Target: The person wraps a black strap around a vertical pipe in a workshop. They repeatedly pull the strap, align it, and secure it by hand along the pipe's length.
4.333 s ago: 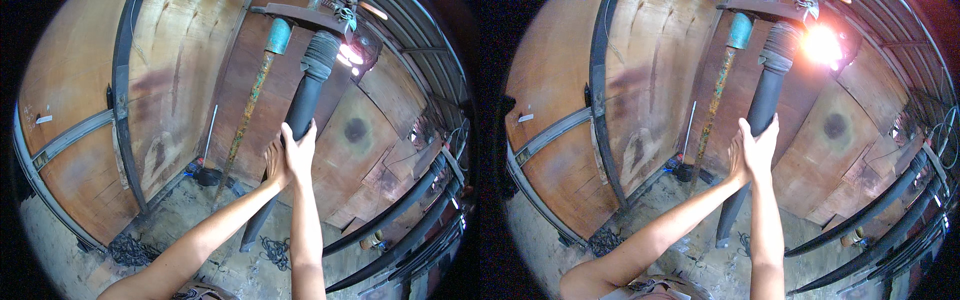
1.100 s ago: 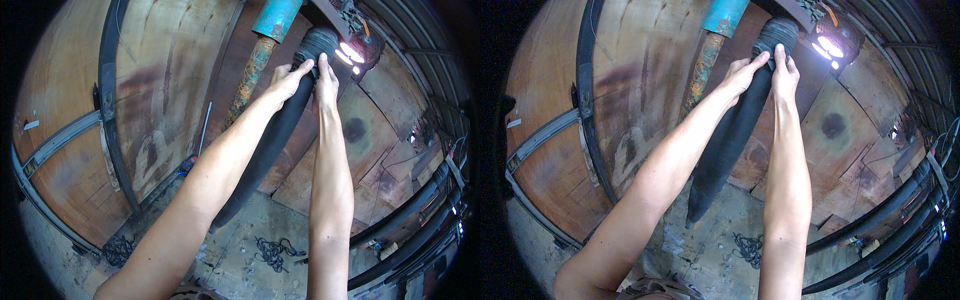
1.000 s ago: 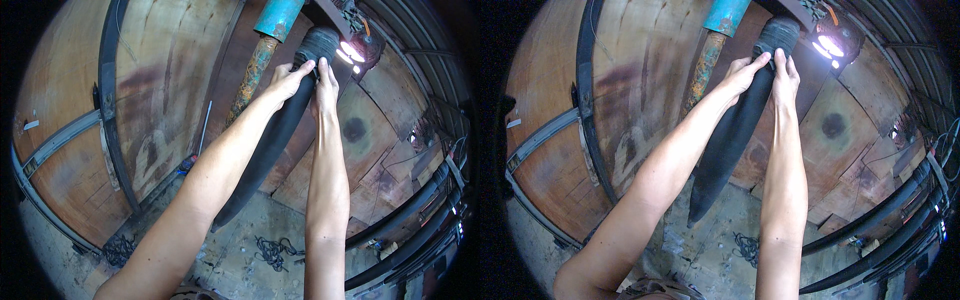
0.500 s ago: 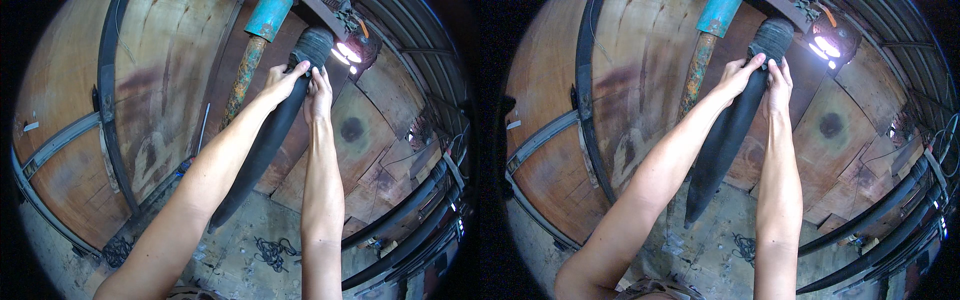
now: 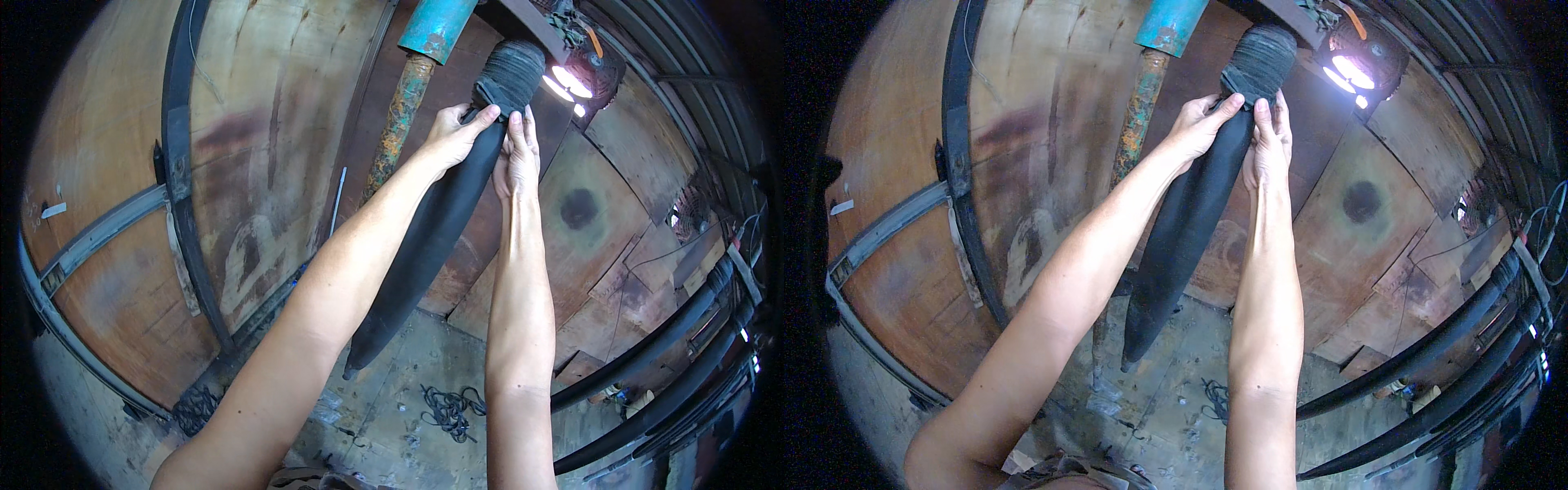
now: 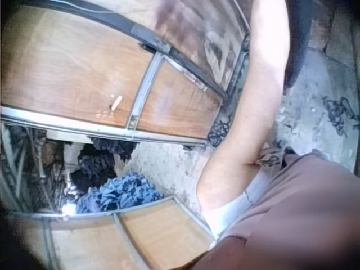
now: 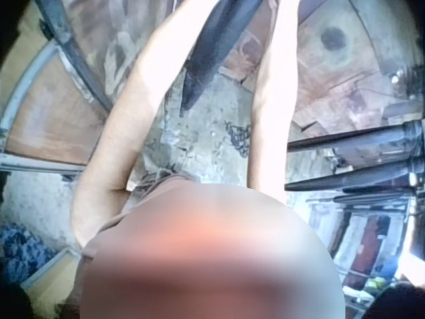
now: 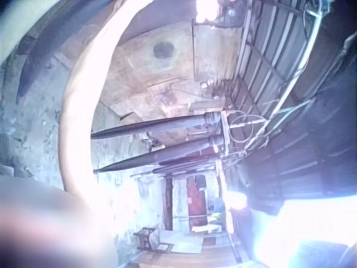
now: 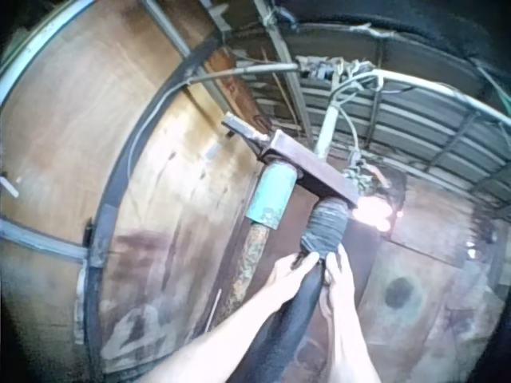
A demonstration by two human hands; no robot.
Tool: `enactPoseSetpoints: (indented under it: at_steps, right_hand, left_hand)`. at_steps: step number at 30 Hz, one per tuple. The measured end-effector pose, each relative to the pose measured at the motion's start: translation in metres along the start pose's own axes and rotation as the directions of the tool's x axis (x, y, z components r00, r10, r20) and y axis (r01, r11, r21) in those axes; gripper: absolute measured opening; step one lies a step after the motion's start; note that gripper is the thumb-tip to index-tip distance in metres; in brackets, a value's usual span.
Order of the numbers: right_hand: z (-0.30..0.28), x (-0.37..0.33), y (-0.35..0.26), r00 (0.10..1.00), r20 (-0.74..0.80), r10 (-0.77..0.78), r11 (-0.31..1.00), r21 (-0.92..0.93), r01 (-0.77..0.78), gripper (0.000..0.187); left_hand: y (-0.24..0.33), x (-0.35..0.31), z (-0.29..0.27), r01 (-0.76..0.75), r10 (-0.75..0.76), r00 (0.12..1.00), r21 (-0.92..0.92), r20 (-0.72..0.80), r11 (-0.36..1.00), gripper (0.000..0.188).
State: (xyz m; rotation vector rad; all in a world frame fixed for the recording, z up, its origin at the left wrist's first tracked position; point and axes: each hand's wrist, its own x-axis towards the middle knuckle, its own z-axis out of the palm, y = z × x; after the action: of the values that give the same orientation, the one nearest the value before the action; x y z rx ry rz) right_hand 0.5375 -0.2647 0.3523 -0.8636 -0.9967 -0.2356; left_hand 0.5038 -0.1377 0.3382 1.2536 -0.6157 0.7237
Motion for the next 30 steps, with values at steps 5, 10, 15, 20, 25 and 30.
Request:
enactPoseSetpoints:
  at_steps: [5, 10, 15, 20, 25, 30]
  right_hand:
    - [0.009, -0.006, -0.004, 1.000, -0.008, 0.011, 0.997, 0.074, -0.010, 0.071]
    - [0.013, -0.014, -0.007, 1.000, 0.008, 0.003, 0.997, 0.075, -0.003, 0.068]
    - [0.012, -0.020, -0.006, 0.999, -0.007, -0.048, 0.998, 0.032, 0.048, 0.068]
    - [0.015, -0.019, -0.008, 0.998, -0.018, -0.056, 0.998, -0.040, 0.056, 0.066]
    - [0.017, -0.021, -0.013, 0.998, -0.034, -0.054, 0.998, -0.045, 0.052, 0.065]
    - [0.018, -0.024, -0.015, 0.996, -0.049, -0.073, 0.995, -0.078, 0.069, 0.064]
  left_hand:
    - [0.019, 0.003, 0.005, 0.180, -0.179, 0.983, 0.030, -0.038, 0.983, 0.061]
    - [0.017, -0.005, 0.009, 0.068, -0.063, 0.995, 0.068, -0.083, 0.995, 0.062]
    - [0.004, -0.005, 0.002, -0.026, 0.026, 1.000, -0.014, -0.005, 1.000, 0.056]
    - [0.002, -0.001, -0.007, -0.042, 0.045, 0.994, -0.034, 0.101, 0.999, 0.057]
    - [0.007, 0.002, -0.010, -0.048, 0.043, 0.991, 0.034, 0.130, 0.998, 0.065]
    - [0.012, -0.012, 0.023, -0.295, 0.380, 0.906, 0.364, -0.188, 0.884, 0.105]
